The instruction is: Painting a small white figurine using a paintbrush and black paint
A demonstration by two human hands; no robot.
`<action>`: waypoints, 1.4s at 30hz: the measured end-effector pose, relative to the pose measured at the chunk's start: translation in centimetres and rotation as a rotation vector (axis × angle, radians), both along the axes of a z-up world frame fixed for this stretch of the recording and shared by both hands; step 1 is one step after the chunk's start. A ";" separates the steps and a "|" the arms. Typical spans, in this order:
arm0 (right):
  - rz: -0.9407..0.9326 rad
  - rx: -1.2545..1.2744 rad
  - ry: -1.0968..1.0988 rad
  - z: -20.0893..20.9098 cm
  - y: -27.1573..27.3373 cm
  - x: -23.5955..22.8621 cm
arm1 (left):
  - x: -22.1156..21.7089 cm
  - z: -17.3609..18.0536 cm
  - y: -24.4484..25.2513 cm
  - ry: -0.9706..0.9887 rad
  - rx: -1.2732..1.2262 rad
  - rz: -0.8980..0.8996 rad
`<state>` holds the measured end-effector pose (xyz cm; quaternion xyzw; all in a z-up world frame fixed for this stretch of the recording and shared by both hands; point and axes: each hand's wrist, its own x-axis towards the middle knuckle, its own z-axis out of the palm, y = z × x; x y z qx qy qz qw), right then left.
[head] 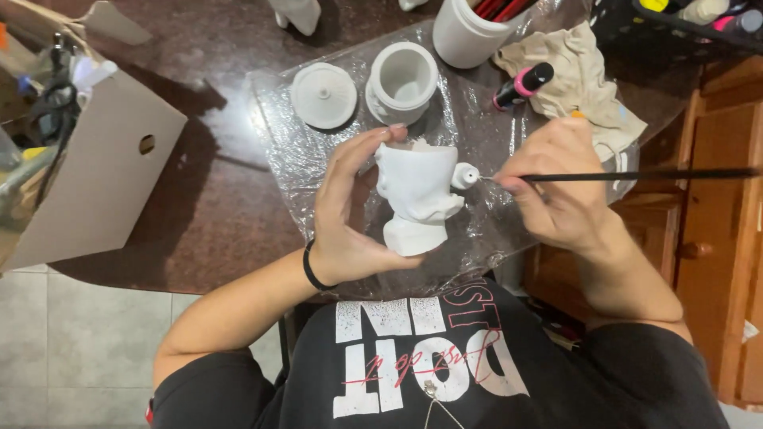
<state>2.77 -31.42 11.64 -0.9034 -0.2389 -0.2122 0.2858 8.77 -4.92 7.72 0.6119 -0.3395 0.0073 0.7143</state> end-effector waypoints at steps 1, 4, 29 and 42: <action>-0.001 -0.039 -0.008 0.0 0.1 0.0 | 0.0 0.1 0.0 0.008 0.013 0.005; 0.010 -0.069 -0.032 0.0 0.6 0.4 | -0.1 0.1 -0.1 0.020 0.020 0.011; -0.028 0.609 -0.303 1.7 -0.5 2.1 | 0.5 -0.1 0.0 -0.082 0.013 0.054; 0.290 0.576 -0.039 9.5 9.0 5.7 | 0.9 0.6 0.4 0.071 -0.246 -0.028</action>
